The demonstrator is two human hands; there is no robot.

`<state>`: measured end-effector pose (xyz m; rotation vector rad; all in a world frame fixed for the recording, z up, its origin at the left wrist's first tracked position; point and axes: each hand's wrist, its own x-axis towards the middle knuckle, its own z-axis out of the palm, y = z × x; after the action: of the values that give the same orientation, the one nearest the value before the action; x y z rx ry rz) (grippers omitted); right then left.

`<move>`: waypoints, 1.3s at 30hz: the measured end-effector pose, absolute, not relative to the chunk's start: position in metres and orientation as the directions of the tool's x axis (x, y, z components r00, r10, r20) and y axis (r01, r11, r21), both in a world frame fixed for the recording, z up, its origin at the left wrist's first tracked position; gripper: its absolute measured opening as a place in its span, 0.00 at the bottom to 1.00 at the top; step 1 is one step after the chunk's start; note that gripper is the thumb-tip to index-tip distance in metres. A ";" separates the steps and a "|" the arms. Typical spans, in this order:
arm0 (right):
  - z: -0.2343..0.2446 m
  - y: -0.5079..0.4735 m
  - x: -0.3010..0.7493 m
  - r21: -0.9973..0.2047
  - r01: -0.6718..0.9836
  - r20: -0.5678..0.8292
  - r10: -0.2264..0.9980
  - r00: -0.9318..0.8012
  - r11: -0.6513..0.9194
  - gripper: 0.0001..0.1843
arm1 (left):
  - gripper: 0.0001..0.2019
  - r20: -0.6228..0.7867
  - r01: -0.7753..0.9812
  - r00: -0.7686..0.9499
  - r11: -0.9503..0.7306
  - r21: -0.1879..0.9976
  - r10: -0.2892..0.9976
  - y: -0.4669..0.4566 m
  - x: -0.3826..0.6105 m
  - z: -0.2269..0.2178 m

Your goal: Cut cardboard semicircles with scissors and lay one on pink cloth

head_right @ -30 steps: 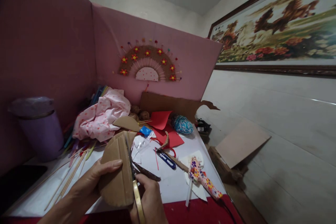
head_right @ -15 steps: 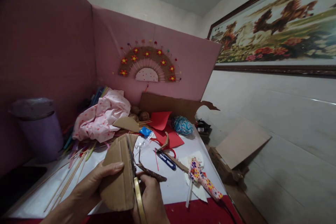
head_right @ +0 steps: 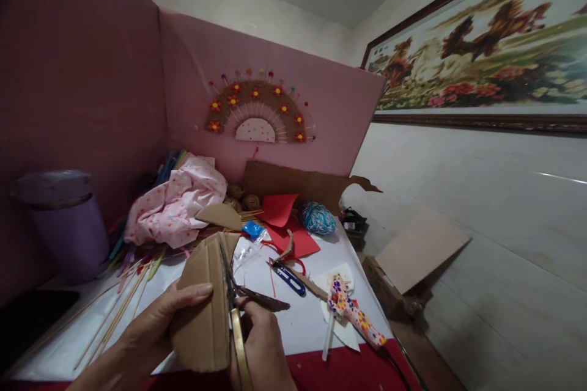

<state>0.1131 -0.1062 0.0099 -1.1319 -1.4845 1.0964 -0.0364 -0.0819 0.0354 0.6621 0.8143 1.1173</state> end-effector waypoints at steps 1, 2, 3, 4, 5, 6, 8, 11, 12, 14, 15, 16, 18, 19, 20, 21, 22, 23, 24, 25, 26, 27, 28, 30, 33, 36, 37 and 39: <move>0.008 -0.105 0.113 -0.976 0.154 0.140 0.984 -0.113 0.157 0.21 | 0.18 -0.224 -0.506 0.223 0.309 0.805 0.949 -0.082 -0.036 0.035; 0.005 -0.103 0.113 -0.975 0.169 0.129 0.987 -0.094 0.143 0.21 | 0.18 -0.216 -0.503 0.234 0.308 0.808 0.948 -0.082 -0.036 0.035; 0.003 -0.101 0.112 -0.974 0.181 0.123 0.990 -0.072 0.134 0.22 | 0.18 -0.205 -0.499 0.245 0.304 0.812 0.948 -0.082 -0.036 0.035; 0.001 -0.099 0.112 -0.974 0.187 0.120 0.991 -0.055 0.128 0.22 | 0.17 -0.197 -0.494 0.254 0.302 0.815 0.947 -0.082 -0.036 0.035; -0.001 -0.097 0.111 -0.974 0.187 0.122 0.992 -0.046 0.128 0.23 | 0.17 -0.196 -0.489 0.258 0.303 0.818 0.946 -0.082 -0.037 0.034; -0.002 -0.096 0.110 -0.974 0.182 0.129 0.991 -0.045 0.135 0.23 | 0.17 -0.200 -0.485 0.260 0.306 0.819 0.945 -0.082 -0.037 0.034; -0.002 -0.094 0.110 -0.973 0.168 0.153 0.987 -0.057 0.160 0.23 | 0.18 -0.205 -0.481 0.262 0.312 0.819 0.943 -0.082 -0.037 0.034; 0.002 -0.096 0.111 -0.969 0.120 0.206 0.974 -0.093 0.216 0.21 | 0.22 -0.193 -0.482 0.265 0.303 0.822 0.945 -0.082 -0.037 0.034; 0.004 -0.098 0.111 -0.967 0.100 0.225 0.969 -0.098 0.235 0.20 | 0.23 -0.187 -0.483 0.264 0.298 0.824 0.946 -0.083 -0.037 0.034; 0.006 -0.100 0.111 -0.963 0.065 0.254 0.962 -0.100 0.261 0.19 | 0.25 -0.180 -0.481 0.263 0.291 0.827 0.948 -0.083 -0.037 0.034; 0.007 -0.102 0.111 -0.962 0.056 0.260 0.960 -0.100 0.266 0.17 | 0.25 -0.177 -0.480 0.266 0.290 0.828 0.948 -0.083 -0.037 0.034; 0.007 -0.102 0.110 -0.962 0.048 0.263 0.959 -0.103 0.269 0.15 | 0.24 -0.174 -0.480 0.272 0.291 0.828 0.946 -0.083 -0.037 0.035; 0.006 -0.103 0.109 -0.965 0.011 0.258 0.957 -0.135 0.262 0.13 | 0.23 -0.176 -0.482 0.286 0.300 0.823 0.942 -0.083 -0.037 0.035; 0.005 -0.103 0.108 -0.967 -0.013 0.254 0.956 -0.149 0.255 0.13 | 0.22 -0.183 -0.486 0.285 0.306 0.819 0.941 -0.083 -0.037 0.035; 0.003 -0.103 0.107 -0.968 -0.034 0.250 0.956 -0.154 0.248 0.13 | 0.21 -0.194 -0.490 0.280 0.314 0.813 0.940 -0.083 -0.037 0.035; 0.002 -0.103 0.106 -0.970 -0.046 0.242 0.959 -0.151 0.237 0.13 | 0.20 -0.206 -0.493 0.272 0.320 0.809 0.940 -0.084 -0.037 0.035; 0.001 -0.103 0.106 -0.974 -0.046 0.228 0.963 -0.143 0.224 0.12 | 0.20 -0.216 -0.495 0.265 0.325 0.806 0.940 -0.084 -0.037 0.034; 0.000 -0.102 0.106 -0.977 -0.036 0.214 0.969 -0.122 0.211 0.11 | 0.19 -0.222 -0.495 0.262 0.328 0.805 0.939 -0.085 -0.036 0.034; 0.000 -0.101 0.106 -0.980 -0.025 0.198 0.976 -0.094 0.196 0.10 | 0.19 -0.223 -0.493 0.265 0.331 0.805 0.938 -0.085 -0.036 0.033; 0.000 -0.100 0.107 -0.984 -0.022 0.175 0.983 -0.058 0.174 0.11 | 0.20 -0.220 -0.490 0.273 0.332 0.806 0.936 -0.085 -0.036 0.033; 0.001 -0.099 0.109 -0.990 -0.028 0.142 0.990 -0.023 0.142 0.12 | 0.20 -0.212 -0.488 0.284 0.331 0.808 0.935 -0.085 -0.036 0.032; 0.003 -0.097 0.111 -0.994 -0.046 0.099 0.995 0.013 0.100 0.13 | 0.20 -0.202 -0.487 0.292 0.327 0.810 0.935 -0.085 -0.036 0.032; 0.005 -0.095 0.114 -0.996 -0.072 0.050 0.998 0.046 0.053 0.15 | 0.20 -0.192 -0.485 0.300 0.322 0.813 0.935 -0.084 -0.036 0.032; 0.012 -0.091 0.121 -0.990 -0.143 -0.030 0.997 0.067 -0.020 0.21 | 0.20 -0.173 -0.474 0.308 0.308 0.825 0.936 -0.083 -0.037 0.034; 0.023 -0.088 0.132 -0.965 -0.263 -0.010 1.000 0.012 -0.007 0.29 | 0.19 -0.151 -0.439 0.332 0.294 0.849 0.931 -0.084 -0.037 0.037; 0.034 -0.090 0.137 -0.950 -0.306 0.068 0.998 -0.013 0.061 0.30 | 0.21 -0.132 -0.394 0.390 0.294 0.871 0.911 -0.086 -0.037 0.040; 0.038 -0.091 0.137 -0.951 -0.299 0.089 0.996 -0.008 0.082 0.30 | 0.23 -0.118 -0.381 0.409 0.287 0.879 0.905 -0.086 -0.036 0.040; 0.047 -0.093 0.137 -0.952 -0.285 0.124 0.992 -0.012 0.116 0.30 | 0.26 -0.082 -0.362 0.446 0.263 0.894 0.891 -0.086 -0.036 0.038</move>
<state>0.1368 -0.0930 0.0470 -0.8955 -1.0712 1.2638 -0.0355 -0.0857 0.0383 0.9481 0.6754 0.9404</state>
